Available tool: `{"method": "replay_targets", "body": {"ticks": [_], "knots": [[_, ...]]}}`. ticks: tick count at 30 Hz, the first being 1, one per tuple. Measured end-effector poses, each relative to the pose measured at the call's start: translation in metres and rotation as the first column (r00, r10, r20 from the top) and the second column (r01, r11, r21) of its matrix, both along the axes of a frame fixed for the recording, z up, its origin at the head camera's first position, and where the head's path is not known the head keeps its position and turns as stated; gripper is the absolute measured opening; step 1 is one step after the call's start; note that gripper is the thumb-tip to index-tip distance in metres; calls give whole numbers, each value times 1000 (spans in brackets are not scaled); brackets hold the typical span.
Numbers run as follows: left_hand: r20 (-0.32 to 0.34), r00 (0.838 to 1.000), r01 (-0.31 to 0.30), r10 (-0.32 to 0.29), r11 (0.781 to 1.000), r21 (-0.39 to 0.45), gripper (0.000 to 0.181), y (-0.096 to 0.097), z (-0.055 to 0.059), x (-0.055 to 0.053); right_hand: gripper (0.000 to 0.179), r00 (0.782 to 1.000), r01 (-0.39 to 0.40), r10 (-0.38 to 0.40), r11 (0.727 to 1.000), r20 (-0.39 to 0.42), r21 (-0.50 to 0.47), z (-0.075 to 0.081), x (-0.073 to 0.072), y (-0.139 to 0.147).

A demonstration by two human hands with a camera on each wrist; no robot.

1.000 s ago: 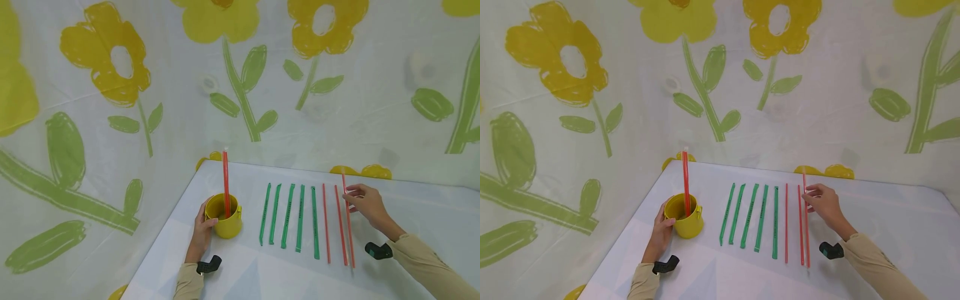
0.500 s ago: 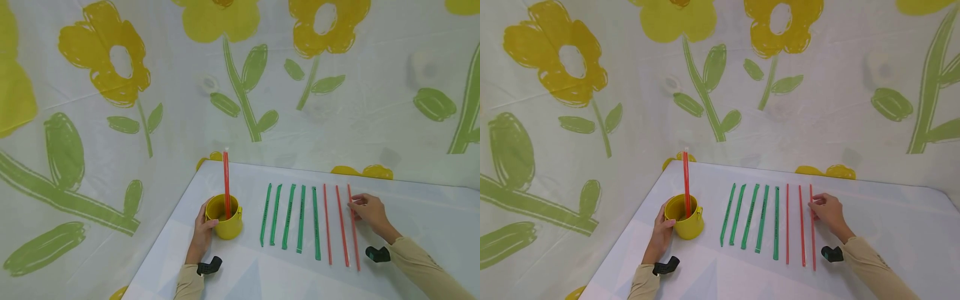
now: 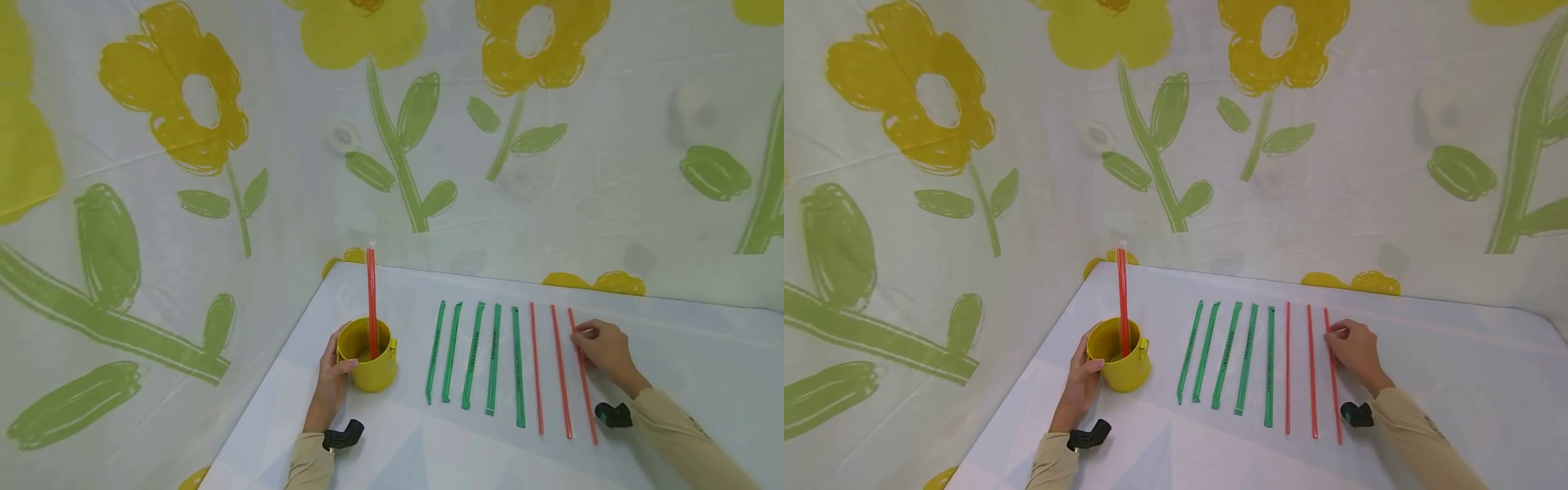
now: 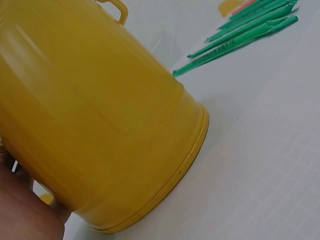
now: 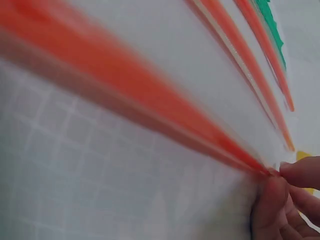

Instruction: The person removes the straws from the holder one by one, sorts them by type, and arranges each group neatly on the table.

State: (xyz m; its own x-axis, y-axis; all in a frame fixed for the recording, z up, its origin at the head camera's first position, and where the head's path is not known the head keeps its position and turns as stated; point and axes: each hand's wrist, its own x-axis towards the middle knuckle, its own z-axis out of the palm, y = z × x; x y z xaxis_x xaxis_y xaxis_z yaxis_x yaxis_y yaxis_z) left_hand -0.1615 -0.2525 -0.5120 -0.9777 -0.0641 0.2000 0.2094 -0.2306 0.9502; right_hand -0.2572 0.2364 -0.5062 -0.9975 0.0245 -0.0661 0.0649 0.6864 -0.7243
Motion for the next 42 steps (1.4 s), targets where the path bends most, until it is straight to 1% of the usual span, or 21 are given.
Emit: {"method": "replay_targets", "body": {"ticks": [6, 9, 12, 15, 17, 21, 24, 27, 32, 38, 41, 42], "knots": [[-9, 1000, 20, -20, 1000, -3, 64, 2, 0, 0, 39, 999, 37, -36, 998, -25, 57, 6, 1, 1], [-25, 999, 20, -20, 1000, 7, 64, 1, 0, 0, 38, 998, 61, -60, 997, -25, 39, 13, 3, -1], [-32, 999, 18, -18, 1000, 5, 65, 0, -1, -1, 40, 998, 59, -59, 998, -24, 11, 19, 4, -4], [-33, 999, 24, -24, 1000, 4, 65, -2, -1, -2, 43, 999, 32, -32, 999, -34, -5, 24, 4, -7], [-23, 999, 23, -23, 1000, 11, 65, -2, 1, -1, 44, 999, 12, -13, 1000, -42, -14, 25, 4, -9], [-14, 1000, 23, -23, 1000, 18, 64, -2, 1, 0, 42, 997, -17, 14, 999, -76, -41, 30, 4, -19], [-13, 1000, 27, -26, 999, 20, 64, -2, 0, 0, 38, 995, -31, 24, 997, -99, -66, 37, 6, -28], [2, 1000, 27, -27, 999, 22, 63, -1, 0, 0, 38, 992, -67, 56, 993, -116, -95, 44, 9, -37], [23, 1000, 16, -16, 1000, 24, 64, -1, -1, 1, 40, 988, -118, 103, 984, -117, -132, 56, 12, -55], [12, 1000, 10, -10, 1000, 17, 64, -2, -2, 1, 37, 978, -157, 131, 974, -162, -162, 65, 12, -75], [-1, 1000, 17, -17, 1000, 9, 64, -2, -2, 1, 32, 973, -173, 140, 969, -183, -177, 69, 12, -83], [-3, 1000, 18, -18, 1000, 5, 64, -1, -2, 1, 31, 973, -175, 143, 970, -184, -171, 73, 13, -86]]}}
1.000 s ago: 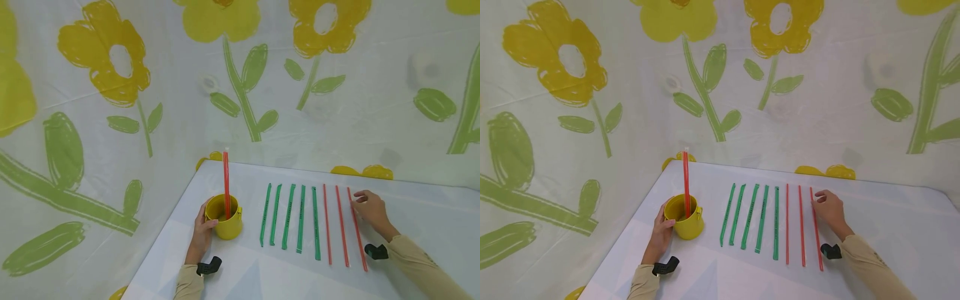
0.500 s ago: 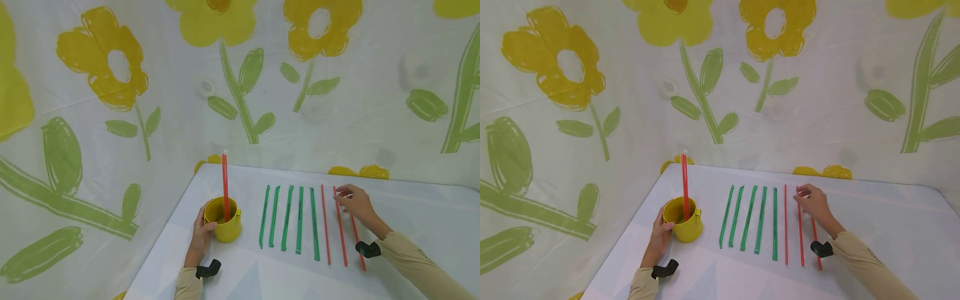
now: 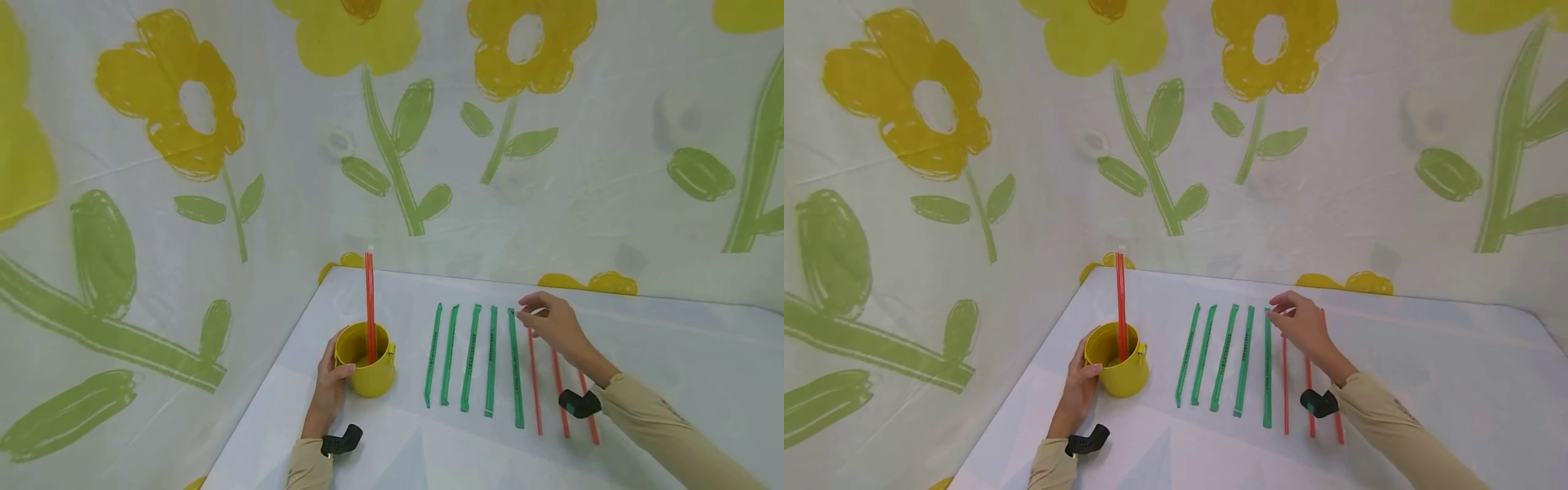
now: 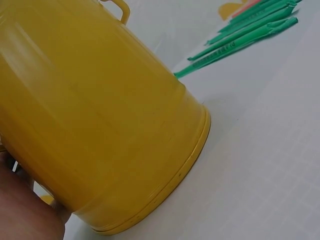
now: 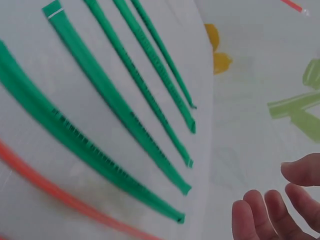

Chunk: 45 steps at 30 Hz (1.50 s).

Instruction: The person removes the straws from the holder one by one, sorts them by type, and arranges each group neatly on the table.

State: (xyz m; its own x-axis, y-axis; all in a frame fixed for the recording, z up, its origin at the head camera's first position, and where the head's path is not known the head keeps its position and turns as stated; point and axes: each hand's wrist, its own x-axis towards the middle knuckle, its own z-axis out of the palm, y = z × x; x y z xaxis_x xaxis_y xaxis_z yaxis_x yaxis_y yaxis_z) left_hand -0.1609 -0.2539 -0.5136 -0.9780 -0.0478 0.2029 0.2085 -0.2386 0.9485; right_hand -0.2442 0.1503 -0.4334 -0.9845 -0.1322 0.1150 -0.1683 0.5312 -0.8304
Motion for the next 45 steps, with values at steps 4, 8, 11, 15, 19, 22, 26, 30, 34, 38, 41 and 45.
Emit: {"method": "replay_targets", "body": {"ticks": [4, 8, 11, 15, 19, 22, 26, 30, 34, 38, 41, 45], "knots": [[-13, 1000, -3, 3, 1000, -15, 64, 1, 1, 1, 25, 999, -25, 25, 999, -30, -24, 7, 0, -9], [-14, 1000, -7, 7, 1000, -7, 65, 1, 0, 1, 26, 998, -45, 42, 997, -40, -56, 16, 1, -21], [-11, 1000, -6, 6, 1000, -5, 65, 1, 0, 1, 26, 998, -57, 54, 995, -32, -84, 20, 0, -31], [-9, 1000, -5, 5, 1000, 6, 64, 1, 0, 0, 25, 997, -68, 65, 993, -36, -101, 25, 0, -44], [-5, 1000, 6, -6, 1000, 26, 64, 0, -1, 1, 25, 995, -89, 83, 987, -51, -130, 29, 1, -57], [-7, 1000, 15, -15, 1000, 16, 65, 0, -2, 2, 22, 993, -113, 104, 981, -61, -155, 32, 0, -67], [-19, 1000, 10, -10, 1000, 5, 65, 0, -2, 2, 22, 987, -148, 134, 973, -84, -180, 36, -2, -82], [-35, 999, 12, -12, 1000, 6, 65, 0, -1, 1, 22, 985, -163, 148, 965, -85, -203, 39, -4, -96], [-37, 999, 22, -22, 1000, -3, 65, 1, -2, 0, 22, 984, -168, 152, 959, -89, -227, 41, -3, -105], [-22, 1000, 21, -21, 1000, -7, 64, 0, -1, 1, 22, 983, -182, 166, 950, -84, -253, 44, -3, -115], [-13, 1000, 21, -21, 1000, -7, 64, 0, 0, 2, 22, 981, -191, 175, 945, -83, -267, 45, -3, -123], [-8, 1000, 22, -22, 1000, -9, 64, 0, 0, 2, 20, 982, -184, 167, 947, -87, -264, 46, -3, -134]]}}
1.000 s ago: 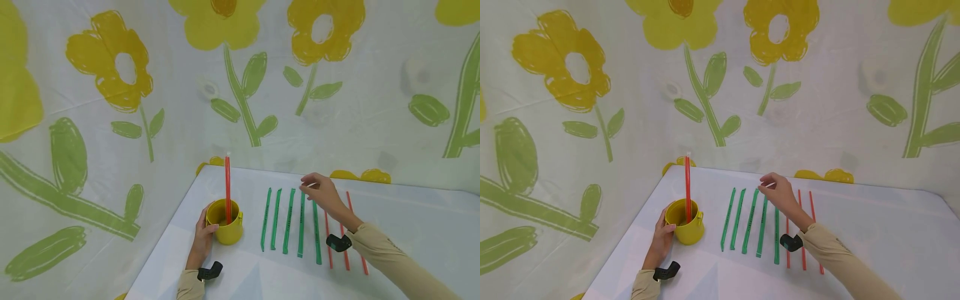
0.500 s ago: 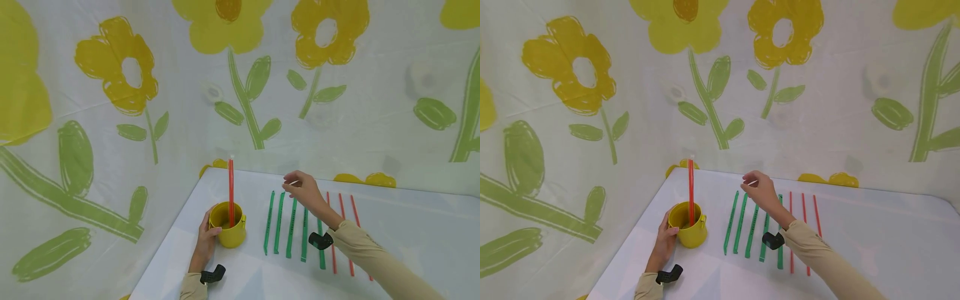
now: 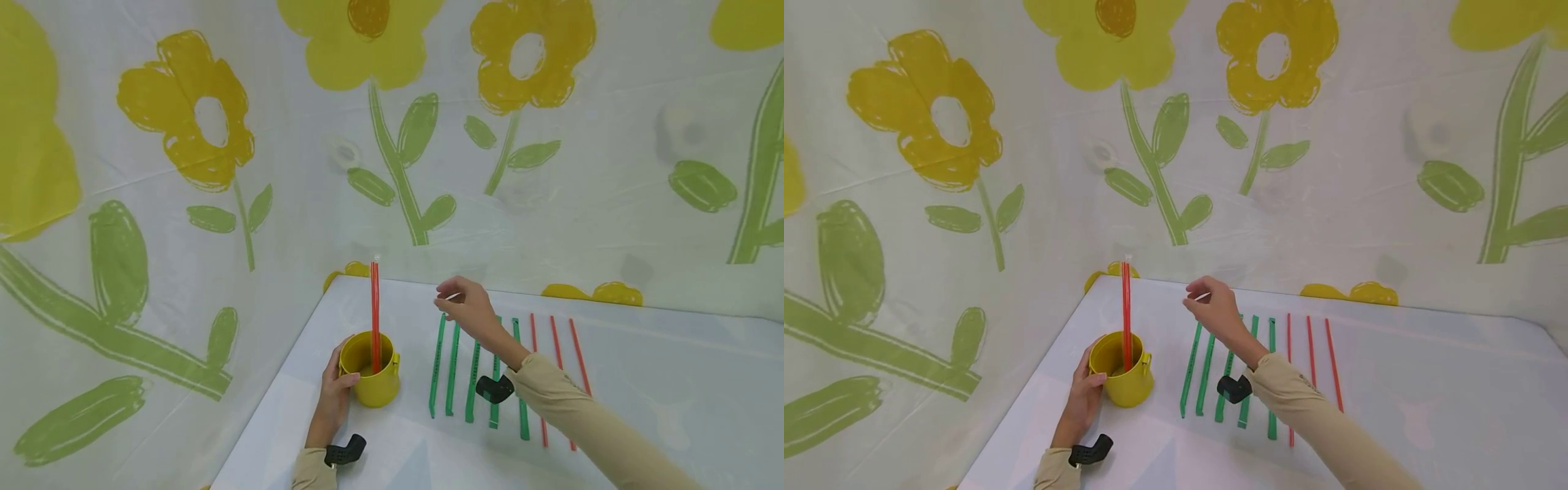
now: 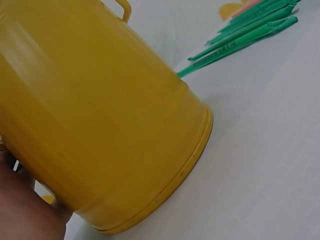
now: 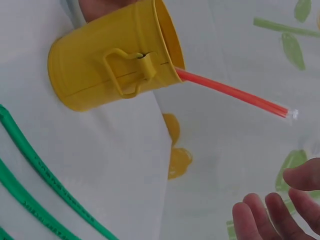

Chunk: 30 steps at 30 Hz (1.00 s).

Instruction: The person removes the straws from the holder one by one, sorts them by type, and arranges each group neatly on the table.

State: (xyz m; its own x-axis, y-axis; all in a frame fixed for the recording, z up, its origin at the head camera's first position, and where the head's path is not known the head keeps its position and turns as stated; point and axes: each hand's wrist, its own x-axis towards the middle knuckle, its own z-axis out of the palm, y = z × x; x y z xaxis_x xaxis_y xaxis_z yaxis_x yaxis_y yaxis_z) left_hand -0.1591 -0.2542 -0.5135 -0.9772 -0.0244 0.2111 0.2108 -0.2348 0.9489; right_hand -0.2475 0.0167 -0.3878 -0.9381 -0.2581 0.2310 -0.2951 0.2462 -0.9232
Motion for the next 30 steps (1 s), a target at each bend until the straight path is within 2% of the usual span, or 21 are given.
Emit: {"method": "replay_targets", "body": {"ticks": [15, 21, 30], "knots": [[8, 1000, -5, 5, 1000, -7, 64, 1, 3, 1, 20, 999, 7, -8, 1000, 53, 22, 3, 2, -35], [1, 1000, 3, -3, 1000, -3, 64, 1, 3, 2, 18, 999, -1, 1, 1000, 53, -9, -1, 1, -48], [-4, 1000, -11, 11, 1000, -4, 64, 2, 3, 1, 23, 998, -18, 18, 1000, 63, -6, -7, 2, -68]]}}
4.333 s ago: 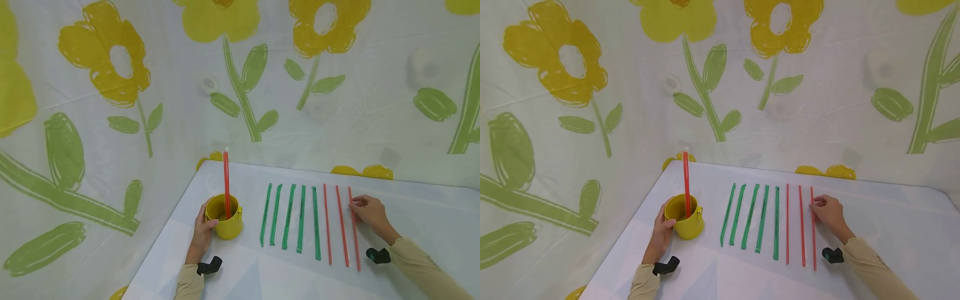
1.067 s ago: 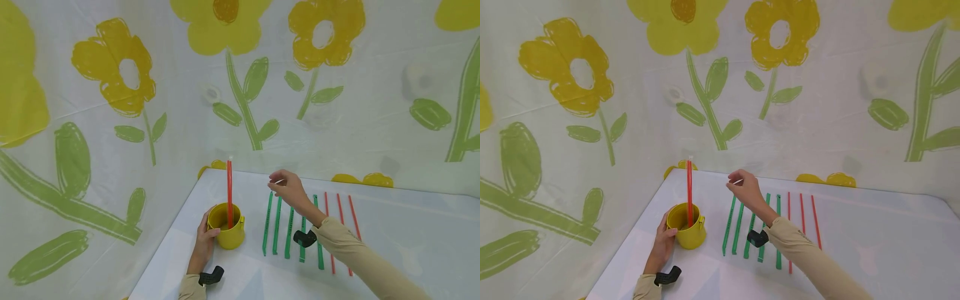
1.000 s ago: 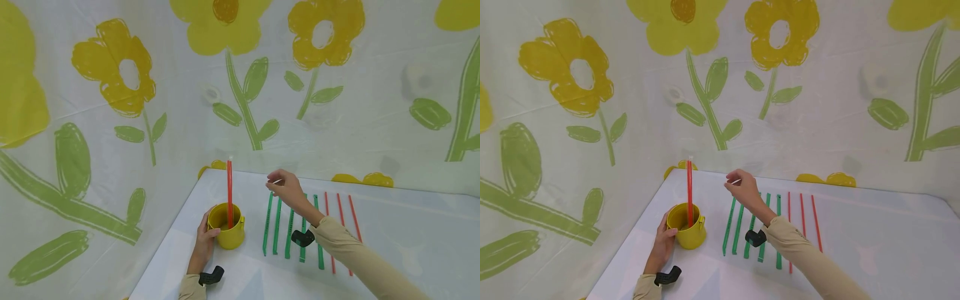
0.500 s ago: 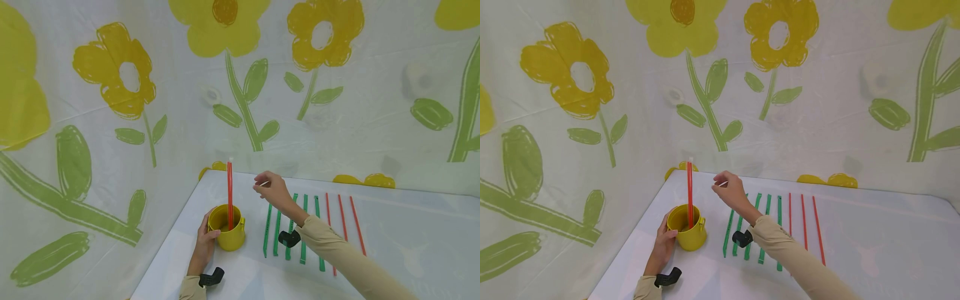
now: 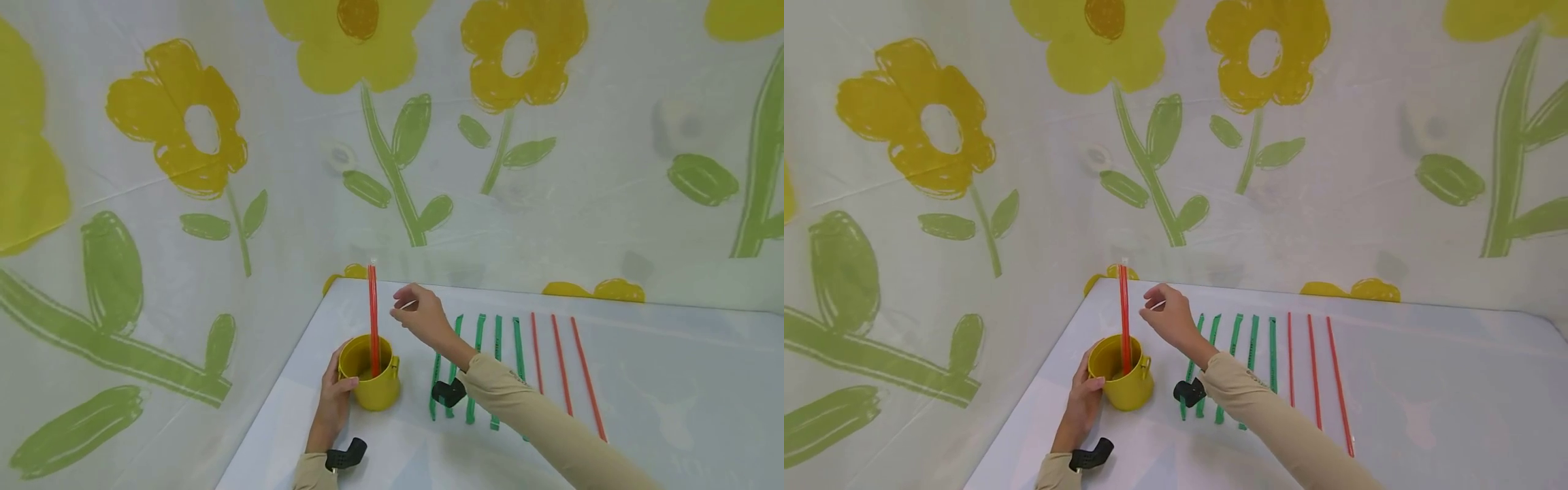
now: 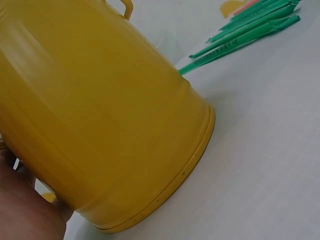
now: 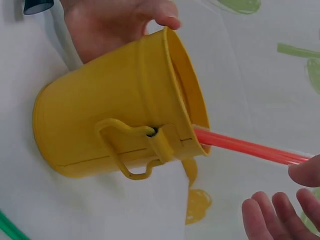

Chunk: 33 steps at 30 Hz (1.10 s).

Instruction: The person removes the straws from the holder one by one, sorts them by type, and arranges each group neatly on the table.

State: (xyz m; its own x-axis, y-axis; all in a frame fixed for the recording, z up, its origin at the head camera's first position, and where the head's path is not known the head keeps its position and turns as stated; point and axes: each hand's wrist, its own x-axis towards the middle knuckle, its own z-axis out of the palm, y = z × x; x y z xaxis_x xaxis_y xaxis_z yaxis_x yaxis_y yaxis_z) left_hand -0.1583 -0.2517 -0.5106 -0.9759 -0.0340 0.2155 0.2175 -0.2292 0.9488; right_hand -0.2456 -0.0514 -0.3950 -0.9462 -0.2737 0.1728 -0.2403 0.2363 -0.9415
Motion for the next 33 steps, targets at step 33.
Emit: {"method": "replay_targets", "body": {"ticks": [33], "knots": [[36, 999, -32, 31, 999, 7, 65, 0, 0, -2, 27, 998, 26, -37, 985, -58, -170, -19, 6, -37]]}}
